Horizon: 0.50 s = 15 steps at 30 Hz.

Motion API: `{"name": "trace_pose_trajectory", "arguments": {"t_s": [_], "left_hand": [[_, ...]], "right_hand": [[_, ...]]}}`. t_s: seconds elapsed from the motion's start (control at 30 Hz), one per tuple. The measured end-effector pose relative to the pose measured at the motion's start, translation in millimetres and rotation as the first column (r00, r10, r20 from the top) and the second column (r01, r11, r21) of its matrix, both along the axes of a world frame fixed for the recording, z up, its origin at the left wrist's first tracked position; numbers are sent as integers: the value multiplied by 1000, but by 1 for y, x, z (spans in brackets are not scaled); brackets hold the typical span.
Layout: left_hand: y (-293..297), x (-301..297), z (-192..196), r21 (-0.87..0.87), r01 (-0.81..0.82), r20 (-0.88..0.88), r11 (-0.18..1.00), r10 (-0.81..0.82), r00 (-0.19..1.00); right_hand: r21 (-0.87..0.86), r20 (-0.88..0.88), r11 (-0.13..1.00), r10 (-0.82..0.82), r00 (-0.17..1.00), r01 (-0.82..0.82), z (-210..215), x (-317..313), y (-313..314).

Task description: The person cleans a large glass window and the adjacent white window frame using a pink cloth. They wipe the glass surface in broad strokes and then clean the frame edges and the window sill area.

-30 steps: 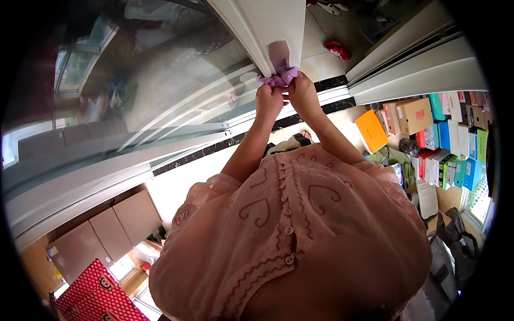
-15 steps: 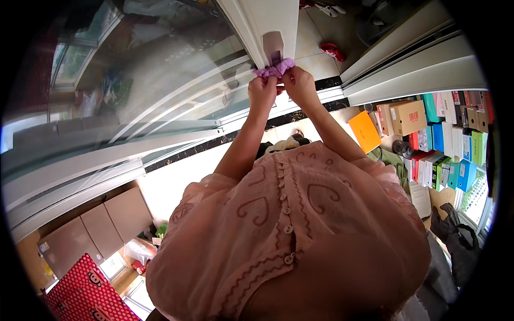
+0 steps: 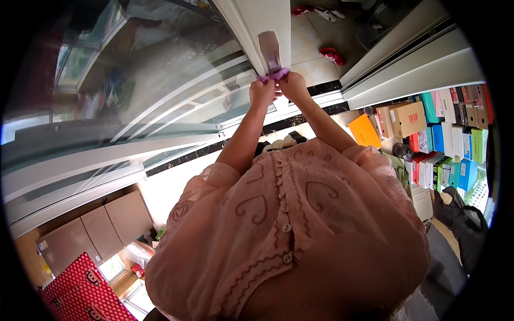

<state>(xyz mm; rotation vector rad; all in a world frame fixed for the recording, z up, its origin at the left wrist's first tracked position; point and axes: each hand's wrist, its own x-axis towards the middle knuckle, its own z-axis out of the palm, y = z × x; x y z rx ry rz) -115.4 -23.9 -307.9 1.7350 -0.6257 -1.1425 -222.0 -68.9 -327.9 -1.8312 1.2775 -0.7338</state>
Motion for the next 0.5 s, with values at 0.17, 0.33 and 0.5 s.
{"name": "trace_pose_trajectory", "arguments": {"t_s": [0.17,0.33,0.5], "left_hand": [[4,3,19,-165,11,71,986,1,997],[5,-6,85,-389,19,156,921,45,987],[7,-8,73,-193,18,353,981,52,934]], "right_hand": [[-142,153,989,-17,988,39,44,-2,6],[-306,158,949,-30,987,78,104,-5,0],[-278,85,959,-34,996,56,85,-5,4]]}}
